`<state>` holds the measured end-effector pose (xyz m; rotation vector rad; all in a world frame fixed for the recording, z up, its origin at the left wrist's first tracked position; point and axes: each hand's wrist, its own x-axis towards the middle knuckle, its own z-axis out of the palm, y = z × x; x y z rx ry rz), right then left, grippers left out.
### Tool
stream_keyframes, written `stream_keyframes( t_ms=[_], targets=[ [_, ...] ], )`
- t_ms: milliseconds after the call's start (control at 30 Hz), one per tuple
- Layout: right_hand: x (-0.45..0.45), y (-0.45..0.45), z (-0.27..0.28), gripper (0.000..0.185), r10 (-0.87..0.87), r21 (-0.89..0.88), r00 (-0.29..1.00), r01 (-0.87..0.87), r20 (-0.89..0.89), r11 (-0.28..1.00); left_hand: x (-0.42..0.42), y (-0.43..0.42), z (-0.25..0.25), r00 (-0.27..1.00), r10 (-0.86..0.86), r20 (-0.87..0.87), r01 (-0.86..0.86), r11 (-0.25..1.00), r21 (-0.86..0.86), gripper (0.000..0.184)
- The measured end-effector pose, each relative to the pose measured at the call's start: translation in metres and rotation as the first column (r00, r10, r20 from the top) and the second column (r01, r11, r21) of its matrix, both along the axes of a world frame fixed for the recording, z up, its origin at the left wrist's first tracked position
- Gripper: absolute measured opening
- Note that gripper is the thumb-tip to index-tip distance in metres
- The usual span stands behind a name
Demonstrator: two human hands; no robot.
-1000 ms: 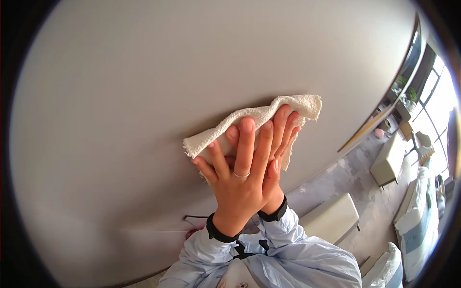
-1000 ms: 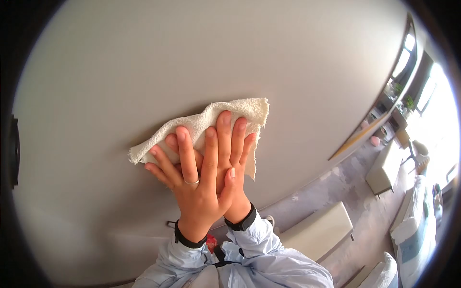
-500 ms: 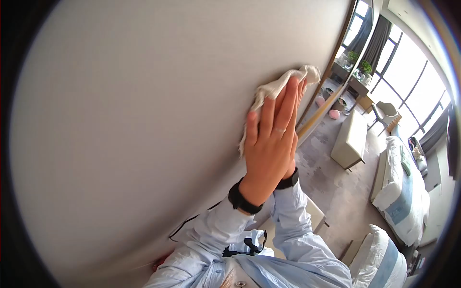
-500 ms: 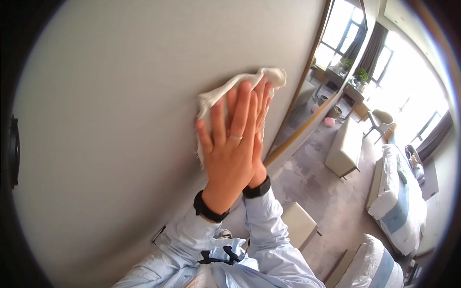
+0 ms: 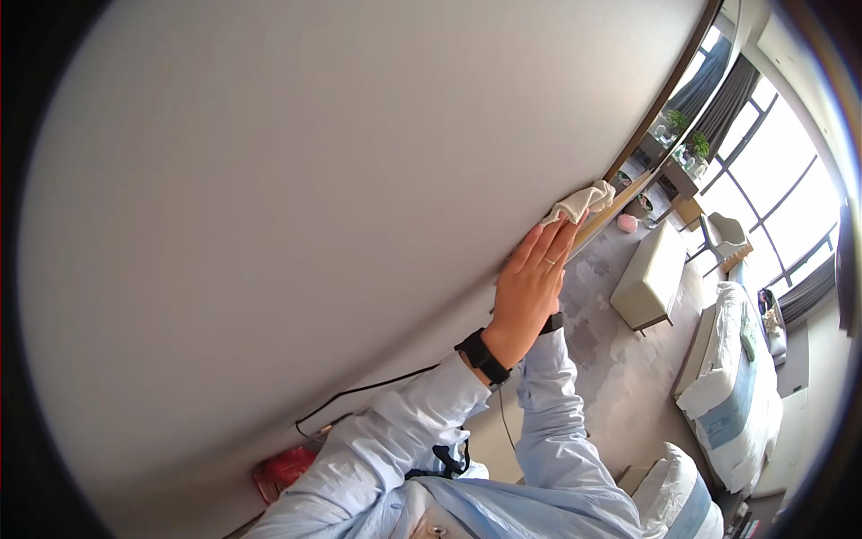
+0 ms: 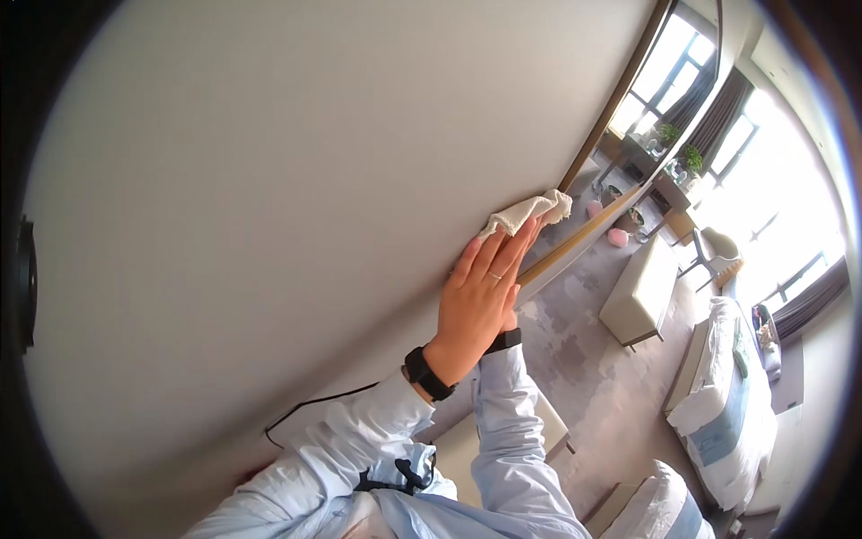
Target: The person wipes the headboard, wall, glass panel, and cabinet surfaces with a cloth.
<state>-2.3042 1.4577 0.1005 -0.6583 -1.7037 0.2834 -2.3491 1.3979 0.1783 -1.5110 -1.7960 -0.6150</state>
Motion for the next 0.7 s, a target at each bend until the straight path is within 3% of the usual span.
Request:
stream_keyframes(
  t_ms=[67, 233, 333, 400, 567, 633, 700],
  targets=[
    [-0.01, -0.025, -0.001, 0.06, -0.022, 0.035, 1.0, 0.022, 0.016, 0.999, -0.003, -0.023, -0.002, 0.989, -0.098, 0.107, 0.102, 0.994, -0.029, 0.068],
    [-0.048, -0.115, 0.002, 0.06, -0.068, 0.11, 0.998, 0.066, 0.019, 0.992, -0.023, -0.118, 0.004, 0.988, -0.041, 0.147, 0.048, 0.998, -0.045, 0.068],
    [-0.076, -0.178, 0.004, 0.06, -0.056, 0.145, 0.998, 0.05, 0.037, 0.988, -0.047, -0.194, 0.019, 0.982, 0.069, 0.178, -0.07, 0.998, -0.004, 0.067],
    [-0.099, -0.221, 0.008, 0.06, -0.031, 0.171, 0.998, 0.022, 0.047, 0.985, -0.066, -0.241, 0.024, 0.967, 0.224, 0.121, -0.24, 0.962, 0.133, 0.048],
    [-0.161, -0.344, 0.023, 0.06, 0.077, 0.233, 0.996, -0.086, 0.051, 0.969, -0.108, -0.355, 0.024, 0.896, 0.43, 0.112, -0.444, 0.873, 0.202, 0.049],
    [-0.181, -0.395, 0.029, 0.06, 0.115, 0.264, 0.992, -0.125, 0.055, 0.956, -0.127, -0.404, 0.028, 0.938, 0.314, 0.148, -0.34, 0.915, 0.216, 0.062],
    [-0.202, -0.442, 0.038, 0.06, 0.147, 0.301, 0.988, -0.155, 0.049, 0.941, -0.143, -0.446, 0.033, 0.915, 0.376, 0.144, -0.401, 0.886, 0.232, 0.062]
  ],
)
